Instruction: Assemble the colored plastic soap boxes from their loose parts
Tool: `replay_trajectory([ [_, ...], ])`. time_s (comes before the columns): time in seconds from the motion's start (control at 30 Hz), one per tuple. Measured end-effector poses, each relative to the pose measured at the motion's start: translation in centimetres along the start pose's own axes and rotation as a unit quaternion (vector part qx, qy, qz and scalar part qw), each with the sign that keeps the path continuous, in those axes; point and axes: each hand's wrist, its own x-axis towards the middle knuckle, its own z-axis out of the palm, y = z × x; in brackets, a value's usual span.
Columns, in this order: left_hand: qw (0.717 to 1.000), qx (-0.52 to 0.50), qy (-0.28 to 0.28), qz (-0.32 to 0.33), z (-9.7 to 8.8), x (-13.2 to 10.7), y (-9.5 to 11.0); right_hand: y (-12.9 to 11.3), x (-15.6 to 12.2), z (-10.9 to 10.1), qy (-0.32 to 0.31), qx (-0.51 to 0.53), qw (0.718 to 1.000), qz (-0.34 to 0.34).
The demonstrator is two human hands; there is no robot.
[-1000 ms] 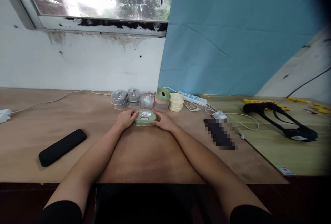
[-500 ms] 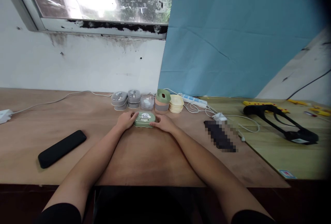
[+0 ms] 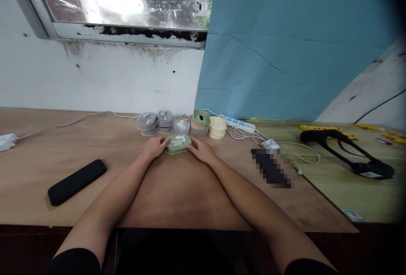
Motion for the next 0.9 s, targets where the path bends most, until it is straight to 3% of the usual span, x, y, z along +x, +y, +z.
replay_trajectory([
  [0.2,0.998,-0.030,0.055,0.020,0.4,0.1,-0.2,0.5,0.2,0.1,-0.009,0.018,1.000,-0.016],
  [0.33,0.984,-0.082,0.106,0.122,0.8,0.2,-0.3,0.6,0.3,0.0,-0.015,0.018,1.000,-0.017],
  [0.43,0.969,-0.087,0.086,0.216,0.8,0.2,-0.3,0.4,0.2,-0.2,-0.035,0.009,0.999,-0.019],
  [0.53,0.960,-0.083,0.049,0.264,0.6,-0.1,0.0,0.1,0.0,-0.3,-0.036,-0.008,0.999,-0.017],
  [0.9,0.960,-0.101,0.120,0.233,0.0,-0.1,0.0,-0.4,0.0,-0.3,-0.043,-0.069,0.997,-0.008],
])
